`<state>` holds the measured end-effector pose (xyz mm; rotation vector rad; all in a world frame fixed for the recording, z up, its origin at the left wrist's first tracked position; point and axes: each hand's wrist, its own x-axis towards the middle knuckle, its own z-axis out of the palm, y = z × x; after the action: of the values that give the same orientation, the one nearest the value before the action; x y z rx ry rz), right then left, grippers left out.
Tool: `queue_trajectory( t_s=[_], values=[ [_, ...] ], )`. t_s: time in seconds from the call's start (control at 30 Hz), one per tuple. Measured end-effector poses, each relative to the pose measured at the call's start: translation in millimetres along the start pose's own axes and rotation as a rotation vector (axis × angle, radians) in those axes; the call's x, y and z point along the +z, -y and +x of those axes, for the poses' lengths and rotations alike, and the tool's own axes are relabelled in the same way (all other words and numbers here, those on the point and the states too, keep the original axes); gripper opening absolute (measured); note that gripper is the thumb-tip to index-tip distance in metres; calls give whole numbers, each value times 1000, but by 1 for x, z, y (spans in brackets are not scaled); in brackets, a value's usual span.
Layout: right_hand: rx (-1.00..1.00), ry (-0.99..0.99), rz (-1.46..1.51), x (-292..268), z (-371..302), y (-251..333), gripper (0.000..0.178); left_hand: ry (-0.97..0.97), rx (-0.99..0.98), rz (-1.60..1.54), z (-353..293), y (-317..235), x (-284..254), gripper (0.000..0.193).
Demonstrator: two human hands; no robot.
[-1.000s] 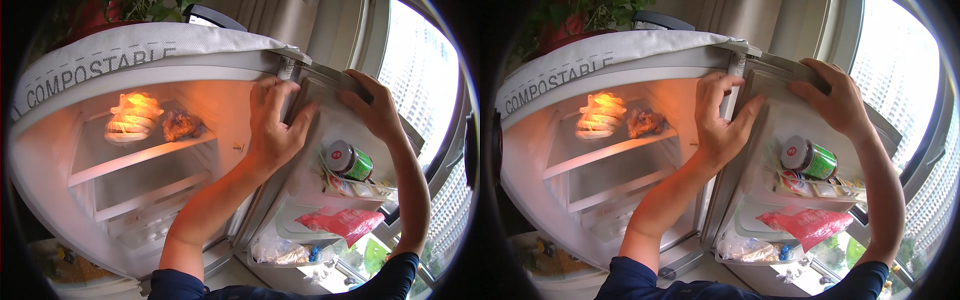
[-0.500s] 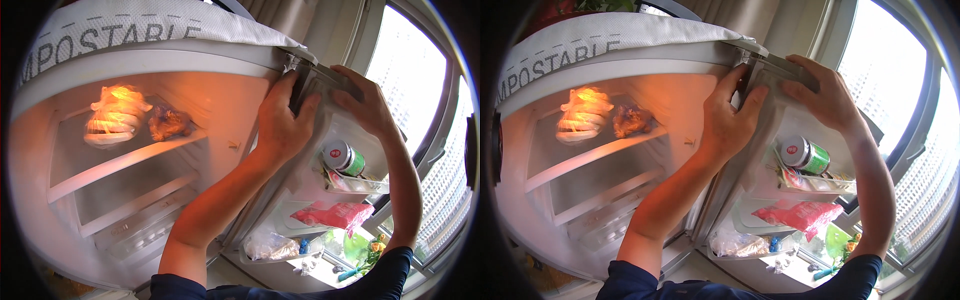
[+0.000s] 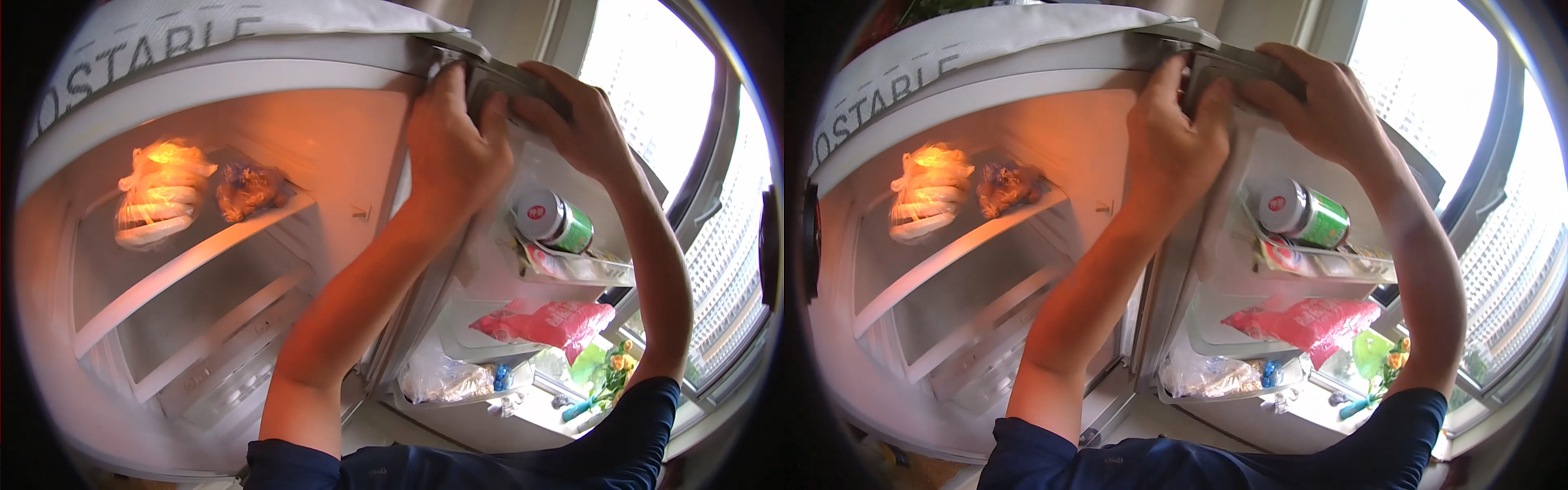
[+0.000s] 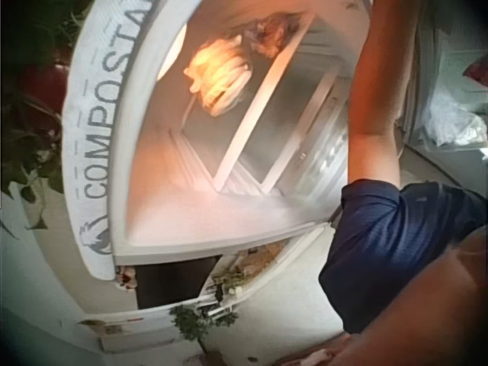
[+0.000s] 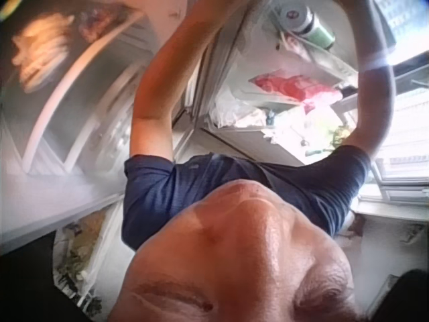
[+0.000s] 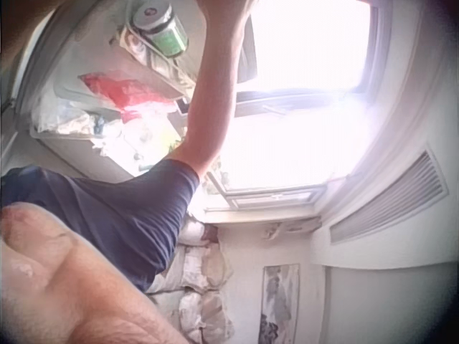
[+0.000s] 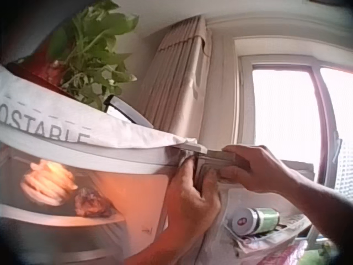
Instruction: The person cleans a plastic frame with a cloth and then installs it onto the door of a refrigerator.
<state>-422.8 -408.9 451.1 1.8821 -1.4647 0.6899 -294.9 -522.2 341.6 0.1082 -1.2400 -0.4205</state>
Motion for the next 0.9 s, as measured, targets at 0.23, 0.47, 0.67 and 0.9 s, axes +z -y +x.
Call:
queue_trajectory(
  t_s=[0.23, 0.47, 0.67, 0.9],
  values=[
    [1, 181, -92, -29, -7, -14, 58, 96, -53, -13, 10, 4, 0, 45],
    [46, 180, 40, -46, -34, -58, 54, 148, -83, -122, 5, -13, 1, 58],
    [147, 134, 248, -36, -37, -69, 49, 105, -55, 32, 8, -11, 11, 72],
    [84, 142, 151, -41, -33, -68, 56, 81, -35, 46, 10, -11, 13, 72]
  ],
)
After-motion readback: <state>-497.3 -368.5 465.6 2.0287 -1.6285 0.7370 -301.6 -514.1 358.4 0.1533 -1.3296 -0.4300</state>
